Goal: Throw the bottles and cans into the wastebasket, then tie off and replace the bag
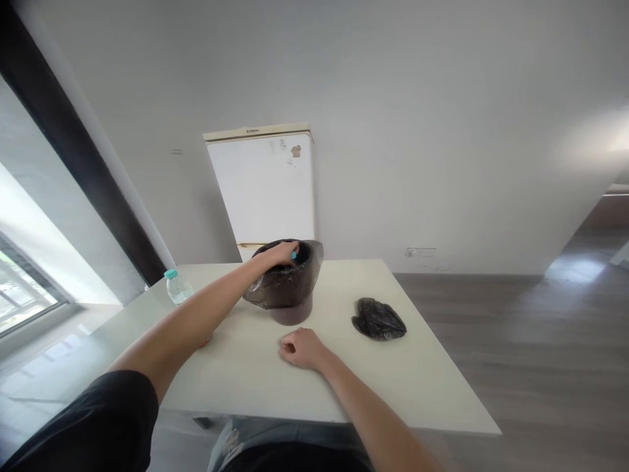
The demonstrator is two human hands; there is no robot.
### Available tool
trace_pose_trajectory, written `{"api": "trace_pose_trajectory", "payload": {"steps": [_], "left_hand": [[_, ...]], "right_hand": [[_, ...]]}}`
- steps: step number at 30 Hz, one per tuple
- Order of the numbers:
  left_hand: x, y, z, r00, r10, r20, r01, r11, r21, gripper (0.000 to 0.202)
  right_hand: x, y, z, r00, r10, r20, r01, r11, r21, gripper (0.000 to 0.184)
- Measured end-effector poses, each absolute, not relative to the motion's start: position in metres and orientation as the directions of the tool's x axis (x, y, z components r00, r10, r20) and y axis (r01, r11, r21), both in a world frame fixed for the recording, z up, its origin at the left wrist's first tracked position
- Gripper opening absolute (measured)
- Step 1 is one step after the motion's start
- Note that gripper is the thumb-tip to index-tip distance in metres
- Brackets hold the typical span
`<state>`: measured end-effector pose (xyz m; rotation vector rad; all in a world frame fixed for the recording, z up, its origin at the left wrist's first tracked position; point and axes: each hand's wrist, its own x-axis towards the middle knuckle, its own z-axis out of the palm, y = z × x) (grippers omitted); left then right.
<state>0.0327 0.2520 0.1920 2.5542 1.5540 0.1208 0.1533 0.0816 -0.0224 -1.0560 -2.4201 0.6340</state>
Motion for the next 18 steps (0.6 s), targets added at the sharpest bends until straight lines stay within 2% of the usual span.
{"api": "trace_pose_trajectory", "payload": {"steps": [2, 11, 18], "left_hand": [[0.033, 0.251, 0.193, 0.466, 0.885, -0.006, 0.873, -0.459, 0.161, 0.054], [0.026, 0.258, 0.191, 0.445, 0.895, 0.024, 0.881, -0.442, 0.169, 0.064], [0.023, 0.255, 0.200, 0.431, 0.902, 0.036, 0.881, -0.429, 0.200, 0.060]], "right_hand": [[0.153, 0.082, -0.023, -0.623, 0.758, 0.195, 0.564, 0.608, -0.559, 0.031], [0.153, 0.082, -0.021, -0.620, 0.763, 0.184, 0.575, 0.601, -0.555, 0.032], [0.153, 0.081, -0.020, -0.618, 0.763, 0.190, 0.570, 0.601, -0.560, 0.032]]}}
